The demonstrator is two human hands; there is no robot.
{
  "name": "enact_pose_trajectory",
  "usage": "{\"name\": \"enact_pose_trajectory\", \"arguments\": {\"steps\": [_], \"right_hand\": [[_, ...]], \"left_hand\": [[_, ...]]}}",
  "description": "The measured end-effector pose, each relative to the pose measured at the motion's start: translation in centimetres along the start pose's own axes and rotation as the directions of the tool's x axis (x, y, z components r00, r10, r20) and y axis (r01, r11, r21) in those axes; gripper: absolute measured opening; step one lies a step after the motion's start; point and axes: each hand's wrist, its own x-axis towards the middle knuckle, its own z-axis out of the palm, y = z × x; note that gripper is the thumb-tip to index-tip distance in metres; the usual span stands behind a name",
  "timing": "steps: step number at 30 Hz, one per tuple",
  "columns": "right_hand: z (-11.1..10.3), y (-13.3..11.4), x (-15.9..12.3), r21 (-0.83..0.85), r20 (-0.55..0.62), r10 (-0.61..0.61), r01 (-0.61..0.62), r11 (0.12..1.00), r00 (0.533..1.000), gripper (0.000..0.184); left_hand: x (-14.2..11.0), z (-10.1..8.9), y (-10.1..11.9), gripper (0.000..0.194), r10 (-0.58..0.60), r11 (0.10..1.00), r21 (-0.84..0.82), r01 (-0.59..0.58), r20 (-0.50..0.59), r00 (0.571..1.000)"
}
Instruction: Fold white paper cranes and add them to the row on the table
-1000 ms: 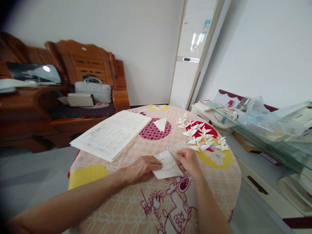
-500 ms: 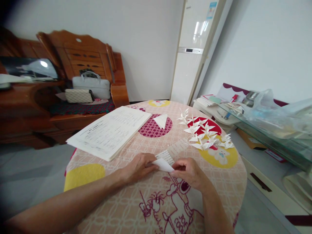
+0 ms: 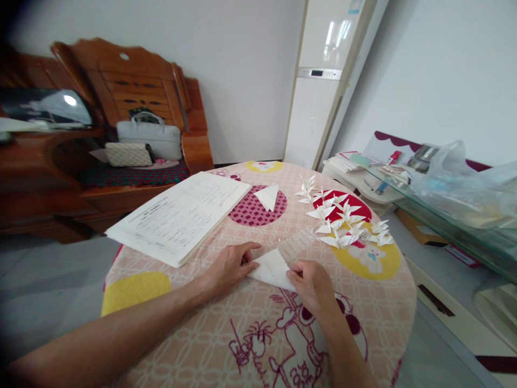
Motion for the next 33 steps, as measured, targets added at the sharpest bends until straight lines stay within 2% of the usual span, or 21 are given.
{"name": "enact_pose_trajectory", "arguments": {"steps": [5, 15, 27, 33], "right_hand": [[0.2, -0.4, -0.1, -0.163, -0.032, -0.011, 0.006, 0.987, 0.999, 0.028], [0.4, -0.3, -0.1, -0.188, -0.058, -0.022, 0.01, 0.982, 0.998, 0.029], [0.0, -1.0, -0.1, -0.238, 0.013, 0.029, -0.025, 0.971, 0.999, 0.027], [-0.1, -1.5, -0.1, -0.269, 0.019, 0.058, -0.05, 0.962, 0.998, 0.026]], "left_hand": [[0.1, 0.1, 0.0, 0.044, -0.016, 0.999, 0.045, 0.016, -0.014, 1.0], [0.1, 0.2, -0.1, 0.04, -0.01, 0.997, 0.074, 0.011, -0.022, 1.0], [0.2, 0.2, 0.1, 0.038, -0.008, 0.996, 0.092, 0.01, -0.02, 1.0], [0.2, 0.5, -0.3, 0.038, 0.03, 0.992, 0.12, -0.025, -0.039, 0.999]]}}
